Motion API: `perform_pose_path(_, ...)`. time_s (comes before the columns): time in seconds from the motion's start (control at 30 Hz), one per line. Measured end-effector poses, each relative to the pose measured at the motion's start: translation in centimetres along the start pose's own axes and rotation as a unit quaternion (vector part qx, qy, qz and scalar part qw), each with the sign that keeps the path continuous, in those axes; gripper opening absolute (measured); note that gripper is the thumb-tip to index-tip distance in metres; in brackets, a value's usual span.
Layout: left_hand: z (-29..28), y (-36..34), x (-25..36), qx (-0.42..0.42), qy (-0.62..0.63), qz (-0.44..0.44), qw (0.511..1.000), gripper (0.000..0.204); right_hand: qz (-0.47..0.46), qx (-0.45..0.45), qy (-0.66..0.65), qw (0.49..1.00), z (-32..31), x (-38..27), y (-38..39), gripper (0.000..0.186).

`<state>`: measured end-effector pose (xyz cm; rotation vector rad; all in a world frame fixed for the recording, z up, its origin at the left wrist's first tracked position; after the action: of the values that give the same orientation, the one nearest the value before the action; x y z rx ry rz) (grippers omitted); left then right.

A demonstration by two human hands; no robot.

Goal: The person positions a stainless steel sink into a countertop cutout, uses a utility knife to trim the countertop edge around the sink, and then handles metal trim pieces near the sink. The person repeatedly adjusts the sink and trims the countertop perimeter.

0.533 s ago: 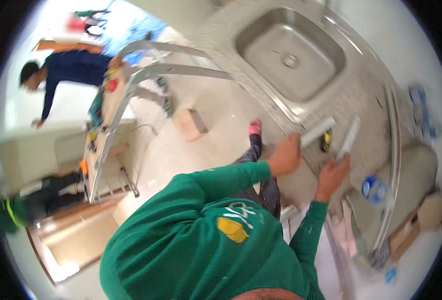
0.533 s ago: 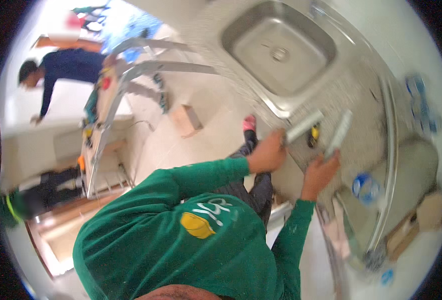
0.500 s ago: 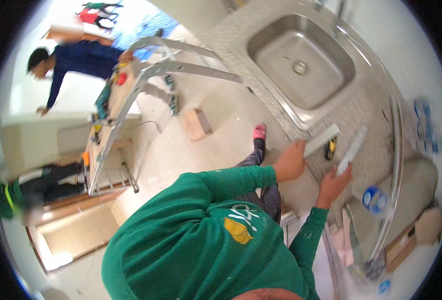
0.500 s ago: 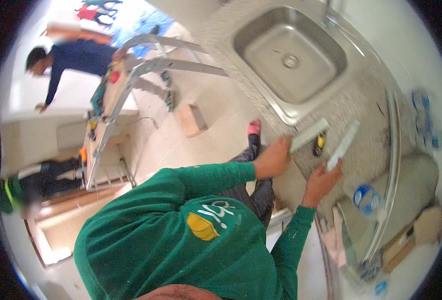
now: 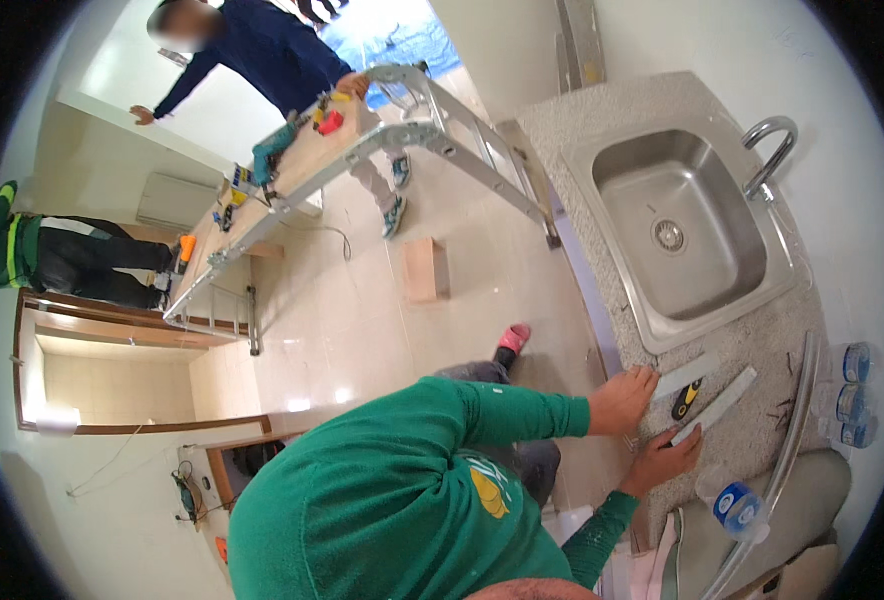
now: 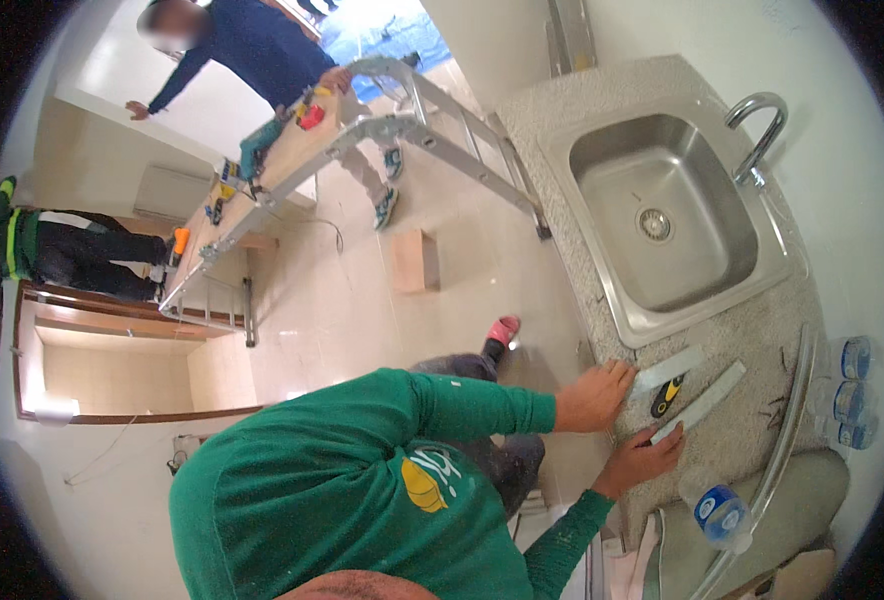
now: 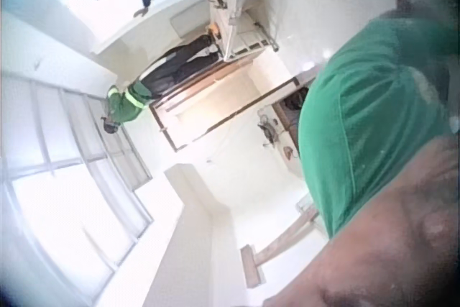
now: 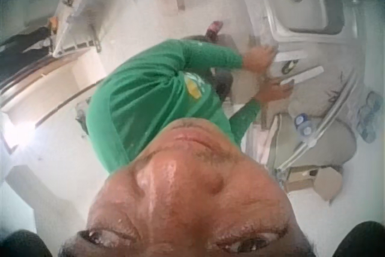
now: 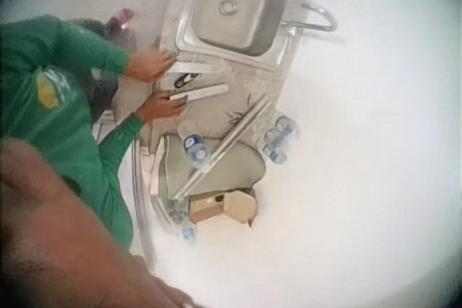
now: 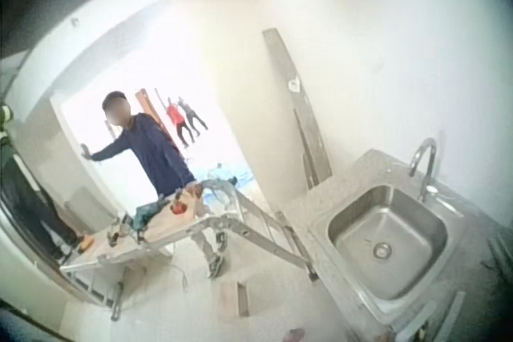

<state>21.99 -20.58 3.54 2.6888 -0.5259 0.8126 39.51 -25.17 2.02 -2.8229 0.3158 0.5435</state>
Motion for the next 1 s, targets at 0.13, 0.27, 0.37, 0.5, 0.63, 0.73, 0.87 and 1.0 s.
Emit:
perform_pose_path(0.13, -0.5, -1.5, -1.0, 0.002, 0.051, 0.007, 0.999, 0.073, 0.0, 0.014, 0.069, 0.998, 0.3, -1.2, -0.6, 0.047)
perform_pose_path(0.27, -2.1, -3.2, -2.8, -0.006, 0.113, 0.034, 0.993, 0.073, -0.023, 0.017, 0.082, 0.996, 1.0, -2.3, -1.0, 0.047)
perform_pose_path(0.37, -3.7, -2.3, -3.3, 0.022, 0.167, 0.069, 0.983, 0.065, 0.012, -0.007, 0.114, 0.993, 1.1, -1.8, -1.0, 0.047)
perform_pose_path(0.5, -5.9, 2.8, -8.8, -0.069, 0.281, 0.198, 0.936, 0.048, 0.037, -0.019, 0.162, 0.986, 1.2, -1.3, -0.7, 0.047)
perform_pose_path(0.63, -2.2, 9.5, -27.8, 0.017, 0.302, 0.125, 0.945, 0.024, 0.046, -0.05, 0.106, 0.992, 1.4, -1.4, -0.5, 0.051)
perform_pose_path(0.73, 0.0, 13.4, -45.5, -0.113, 0.136, -0.107, 0.978, 0.022, 0.018, -0.04, 0.157, 0.987, 1.8, -1.2, -0.2, 0.054)
perform_pose_path(0.87, 6.8, 21.1, -67.3, -0.157, -0.015, -0.337, 0.928, 0.034, 0.072, -0.048, 0.084, 0.993, 1.5, 1.8, 0.3, 0.053)
perform_pose_path(1.0, 13.2, 24.3, -77.3, -0.242, -0.15, -0.323, 0.902, 0.024, 0.069, -0.038, 0.18, 0.98, 0.6, 1.2, 0.7, 0.054)
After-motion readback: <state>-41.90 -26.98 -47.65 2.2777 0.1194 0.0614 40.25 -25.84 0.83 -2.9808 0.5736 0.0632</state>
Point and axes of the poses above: each hand's wrist, its own y-axis away from the middle knuckle, its own z-axis out of the palm, x = y × z, the point moved 6 cm from there along -y, towards the middle knuckle, and after that the axes turned 9 degrees about -x, right-handed, at the moved point
